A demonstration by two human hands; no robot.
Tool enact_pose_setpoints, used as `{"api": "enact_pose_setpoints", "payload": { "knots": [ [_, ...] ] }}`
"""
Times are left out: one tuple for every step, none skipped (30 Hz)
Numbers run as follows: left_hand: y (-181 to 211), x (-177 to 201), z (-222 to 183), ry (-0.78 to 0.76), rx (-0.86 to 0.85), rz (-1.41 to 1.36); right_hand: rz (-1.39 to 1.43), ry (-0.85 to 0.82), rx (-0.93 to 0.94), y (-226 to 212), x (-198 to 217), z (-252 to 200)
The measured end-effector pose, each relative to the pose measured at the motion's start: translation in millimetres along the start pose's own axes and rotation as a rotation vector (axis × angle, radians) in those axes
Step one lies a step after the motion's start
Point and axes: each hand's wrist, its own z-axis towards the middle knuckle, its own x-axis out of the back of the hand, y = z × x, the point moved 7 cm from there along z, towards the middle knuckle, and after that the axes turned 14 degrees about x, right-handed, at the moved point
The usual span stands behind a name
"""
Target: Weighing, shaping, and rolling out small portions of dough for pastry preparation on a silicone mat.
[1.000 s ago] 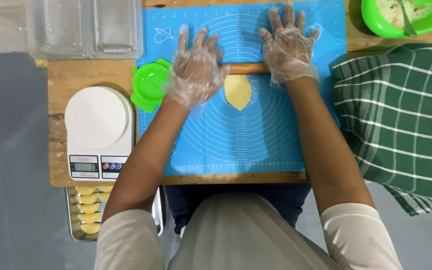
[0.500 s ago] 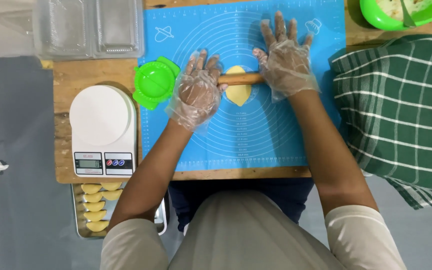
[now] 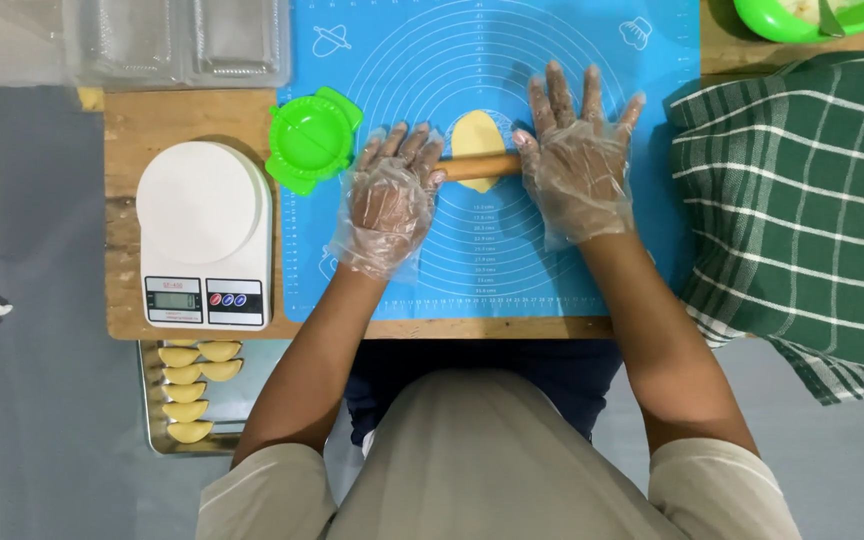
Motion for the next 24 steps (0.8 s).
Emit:
{"api": "enact_pose_setpoints", "payload": {
  "knots": [
    [1, 2, -2, -0.034, 0.012, -0.029, -0.003, 0.004, 0.008, -1, -2, -3],
    [2, 3, -3, -0.068, 0.022, -0.06, -0.006, 0.008, 0.012, -2, -3, -7],
    [2, 2, -6, -0.064, 0.023, -0.061, -0.009, 0.009, 0.012, -3, -2, -10],
    [3, 1, -9, -0.059, 0.026, -0.088, -0.002, 0.01, 0.017, -5, -2, -14],
    [3, 1, -11, -0.054, 0.029, -0.115, 0.005, 0.01, 0.022, -8, -1, -17],
    [3, 8, -13, -0.049, 0.029, -0.116, 0.0, 0.013, 0.022, -10, -1, -21],
    [3, 13, -15, -0.076, 0.025, -0.107, 0.006, -0.002, 0.018, -11, -2, -25],
    [4, 18, -17, -0.104, 0.02, -0.097, 0.012, -0.016, 0.012, -13, -3, -30],
    [5, 21, -16, -0.1, 0.018, -0.099, 0.009, -0.014, 0.011, -21, 7, -33],
    [5, 23, -16, -0.113, 0.027, -0.103, -0.059, -0.1, -0.032, -27, 12, -36],
    [5, 25, -16, -0.126, 0.035, -0.107, -0.127, -0.186, -0.076, -32, 17, -41],
    [8, 30, -18, -0.124, 0.034, -0.109, -0.13, -0.184, -0.077, -34, 17, -46],
    [10, 32, -19, -0.147, 0.047, -0.114, -0.116, -0.197, -0.073, -36, 16, -51],
    [12, 34, -21, -0.17, 0.057, -0.12, -0.102, -0.209, -0.07, -39, 14, -56],
    [14, 37, -21, -0.168, 0.054, -0.121, -0.104, -0.206, -0.073, -34, 4, -61],
    [16, 39, -23, -0.194, 0.064, -0.127, -0.115, -0.164, -0.05, -31, -3, -66],
    [18, 40, -24, -0.22, 0.074, -0.134, -0.126, -0.121, -0.026, -28, -10, -70],
    [22, 42, -23, -0.218, 0.071, -0.138, -0.13, -0.121, -0.031, -28, -8, -73],
    [25, 43, -22, -0.243, 0.081, -0.146, -0.107, -0.098, -0.019, -30, -4, -76],
    [26, 44, -15, -0.254, 0.093, -0.151, -0.091, -0.066, -0.001, -30, 2, -73],
    [26, 43, -3, -0.239, 0.093, -0.152, -0.101, -0.055, 0.001, -25, 6, -64],
    [27, 41, 3, -0.265, 0.108, -0.159, -0.105, -0.047, -0.024, -19, 7, -61],
    [29, 38, 9, -0.291, 0.122, -0.167, -0.11, -0.039, -0.05, -13, 7, -57],
    [29, 38, 15, -0.289, 0.125, -0.168, -0.112, -0.04, -0.047, -8, 4, -51]
  ]
}}
